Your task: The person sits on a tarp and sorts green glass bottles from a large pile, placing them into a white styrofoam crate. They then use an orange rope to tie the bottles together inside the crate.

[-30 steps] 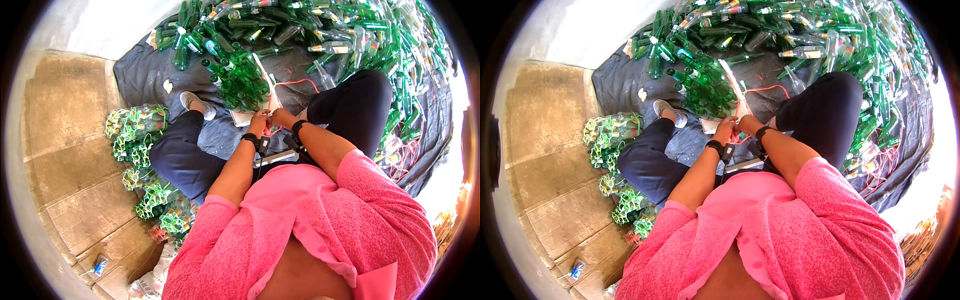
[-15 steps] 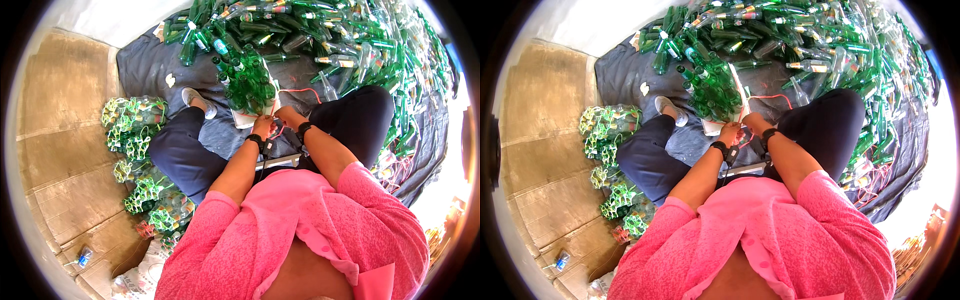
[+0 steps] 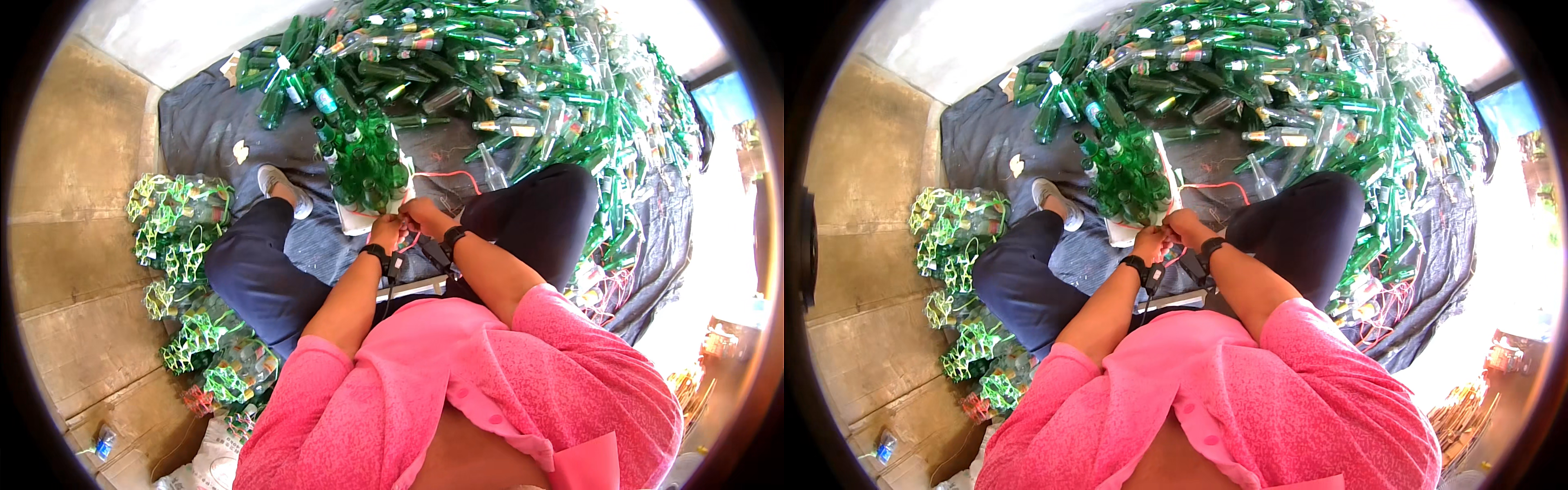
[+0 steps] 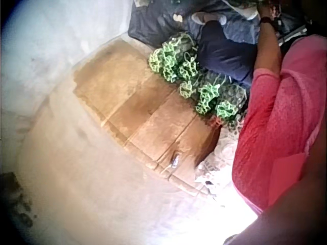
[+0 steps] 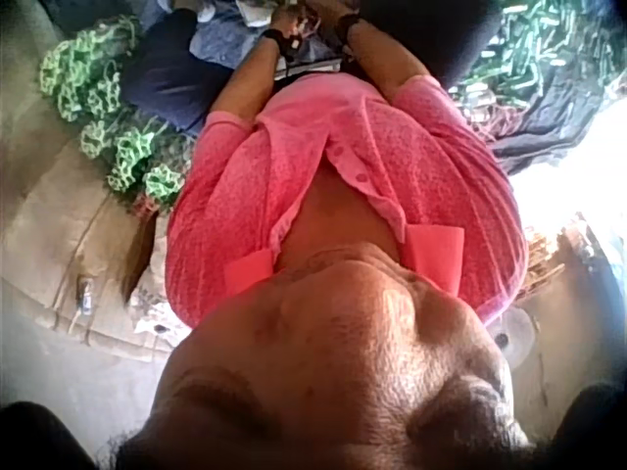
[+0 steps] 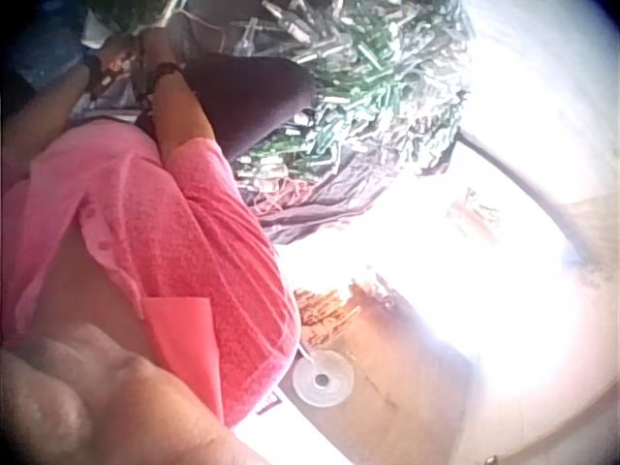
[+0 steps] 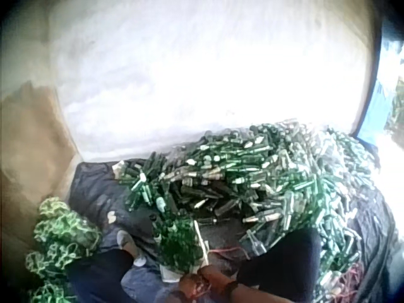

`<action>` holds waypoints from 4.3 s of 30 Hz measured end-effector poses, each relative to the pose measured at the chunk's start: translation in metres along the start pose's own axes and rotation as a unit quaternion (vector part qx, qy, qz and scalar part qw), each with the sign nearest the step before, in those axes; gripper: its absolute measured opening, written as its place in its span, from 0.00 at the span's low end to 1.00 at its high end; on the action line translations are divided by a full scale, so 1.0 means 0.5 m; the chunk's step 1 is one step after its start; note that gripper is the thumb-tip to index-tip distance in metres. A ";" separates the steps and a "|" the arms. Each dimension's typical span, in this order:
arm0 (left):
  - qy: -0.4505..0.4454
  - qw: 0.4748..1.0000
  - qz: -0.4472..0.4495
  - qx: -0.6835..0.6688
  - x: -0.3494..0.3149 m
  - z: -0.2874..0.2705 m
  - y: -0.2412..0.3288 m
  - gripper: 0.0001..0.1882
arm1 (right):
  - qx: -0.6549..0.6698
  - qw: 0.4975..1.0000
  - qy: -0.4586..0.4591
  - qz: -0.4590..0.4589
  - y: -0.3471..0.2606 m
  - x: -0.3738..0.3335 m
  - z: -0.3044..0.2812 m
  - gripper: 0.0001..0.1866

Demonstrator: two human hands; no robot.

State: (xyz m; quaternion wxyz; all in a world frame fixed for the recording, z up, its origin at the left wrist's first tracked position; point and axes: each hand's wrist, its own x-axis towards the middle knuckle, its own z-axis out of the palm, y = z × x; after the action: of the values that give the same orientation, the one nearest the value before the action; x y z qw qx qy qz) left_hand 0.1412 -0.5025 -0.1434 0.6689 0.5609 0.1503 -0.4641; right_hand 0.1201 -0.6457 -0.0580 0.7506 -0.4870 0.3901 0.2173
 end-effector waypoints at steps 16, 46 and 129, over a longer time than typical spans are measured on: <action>0.053 0.997 0.038 0.036 -0.044 0.042 0.025 0.09 | -0.460 0.783 0.061 -0.414 0.057 0.040 -0.059 0.11; 0.094 0.994 0.004 0.055 -0.080 0.072 0.034 0.08 | -0.478 0.873 0.049 0.085 -0.016 0.111 -0.172 0.15; 0.059 0.991 0.025 0.120 -0.098 0.022 0.067 0.10 | -0.767 0.566 -0.025 -0.303 0.138 0.138 -0.109 0.13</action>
State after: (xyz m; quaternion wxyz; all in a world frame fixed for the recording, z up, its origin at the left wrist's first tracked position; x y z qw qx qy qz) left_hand 0.1387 -0.4922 -0.0841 0.5980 0.6672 0.1183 -0.4280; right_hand 0.0923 -0.6688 -0.1640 0.1268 -0.9636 -0.1123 0.2070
